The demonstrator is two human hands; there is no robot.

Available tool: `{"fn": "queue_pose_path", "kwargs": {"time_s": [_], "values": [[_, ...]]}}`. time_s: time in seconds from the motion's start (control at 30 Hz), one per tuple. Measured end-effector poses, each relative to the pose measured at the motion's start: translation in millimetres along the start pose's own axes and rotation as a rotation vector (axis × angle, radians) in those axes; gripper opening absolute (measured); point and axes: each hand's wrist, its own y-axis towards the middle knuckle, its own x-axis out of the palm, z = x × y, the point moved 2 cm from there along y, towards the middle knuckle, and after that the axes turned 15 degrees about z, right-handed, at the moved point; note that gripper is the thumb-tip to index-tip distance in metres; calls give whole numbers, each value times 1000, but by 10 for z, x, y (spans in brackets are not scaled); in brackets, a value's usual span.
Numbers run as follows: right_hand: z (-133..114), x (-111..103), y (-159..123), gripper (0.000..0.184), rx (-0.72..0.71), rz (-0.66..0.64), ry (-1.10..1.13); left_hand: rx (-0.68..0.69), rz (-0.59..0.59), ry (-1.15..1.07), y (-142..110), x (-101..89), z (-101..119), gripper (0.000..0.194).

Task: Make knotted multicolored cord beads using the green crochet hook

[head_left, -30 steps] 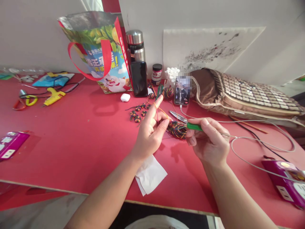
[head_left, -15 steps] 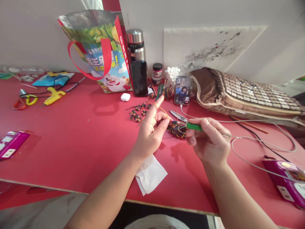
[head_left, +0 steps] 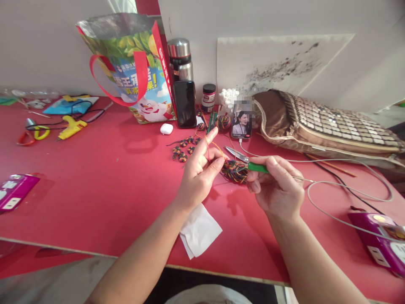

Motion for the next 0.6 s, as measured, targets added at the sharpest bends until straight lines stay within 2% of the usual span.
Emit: {"fn": "queue_pose_path", "kwargs": {"time_s": [0.6], "values": [[-8,8,5,18,13,-13,-10,-21,-16,-11,14,-22,-27,54]]}}
